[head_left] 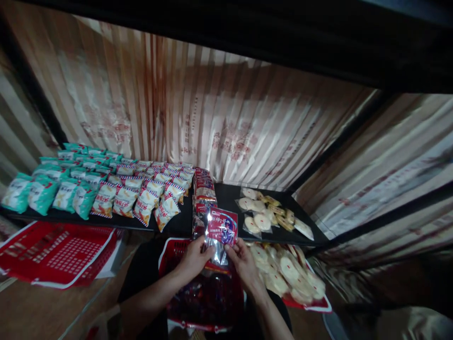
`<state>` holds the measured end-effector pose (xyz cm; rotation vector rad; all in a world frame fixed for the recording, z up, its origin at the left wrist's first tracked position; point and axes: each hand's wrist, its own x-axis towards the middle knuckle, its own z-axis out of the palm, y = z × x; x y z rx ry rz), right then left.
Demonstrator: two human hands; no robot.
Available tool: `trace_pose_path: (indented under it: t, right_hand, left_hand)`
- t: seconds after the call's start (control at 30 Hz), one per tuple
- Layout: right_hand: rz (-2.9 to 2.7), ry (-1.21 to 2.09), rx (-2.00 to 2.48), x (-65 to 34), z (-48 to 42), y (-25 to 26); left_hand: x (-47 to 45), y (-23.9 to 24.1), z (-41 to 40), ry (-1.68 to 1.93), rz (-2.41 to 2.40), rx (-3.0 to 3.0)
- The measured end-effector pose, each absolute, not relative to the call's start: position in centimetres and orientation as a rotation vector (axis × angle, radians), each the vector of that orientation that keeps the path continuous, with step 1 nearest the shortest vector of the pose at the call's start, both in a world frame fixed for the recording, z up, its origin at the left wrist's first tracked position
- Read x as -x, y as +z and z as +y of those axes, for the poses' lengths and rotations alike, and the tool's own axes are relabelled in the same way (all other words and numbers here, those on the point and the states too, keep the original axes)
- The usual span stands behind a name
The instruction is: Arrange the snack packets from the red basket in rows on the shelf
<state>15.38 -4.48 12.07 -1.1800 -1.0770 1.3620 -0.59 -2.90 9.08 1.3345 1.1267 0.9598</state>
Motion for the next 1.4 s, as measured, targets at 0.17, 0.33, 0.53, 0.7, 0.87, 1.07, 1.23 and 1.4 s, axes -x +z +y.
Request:
trace_pose_path:
  t: [0.17,0.33,0.53,0.7,0.87,1.07,1.23,1.4]
  right_hand:
    - [-1.163,1.170,1.260,-16.5,3.1,13.6]
    - [-1.220,1.058,1.362,-16.7,11.6,14.3]
    - [-1.149,1.083,1.438,-16.3,20.9,13.3]
    - [-1.297,0.961,1.529,-15.3,26.0,12.0]
    - [-1.417,0.859,1.642,-14.5,29.4,10.8]
    - [-1.577,0.646,1.837,-14.3,31.6,9.9]
    - [-1.668,0.545,1.940,-14.0,31.9,9.0]
    - [-1.753,0.516,1.923,-13.7,31.8,8.3]
  left_hand:
    - [-1.6,11.0,3.7,1.050,1.340,-1.335]
    - [-3.1,12.8,9.7,1.158,1.589,-1.321]
    - [-3.5,13.4,16.3,1.140,1.757,-1.330]
    - [-3.4,13.4,20.5,1.143,1.807,-1.396]
    - [-3.3,12.5,23.1,1.124,1.884,-1.458]
    - [-3.0,11.7,24.5,1.078,1.905,-1.527]
    - [-2.9,11.3,24.7,1.026,1.904,-1.576]
    - [-3.0,10.6,24.4,0.997,1.968,-1.592]
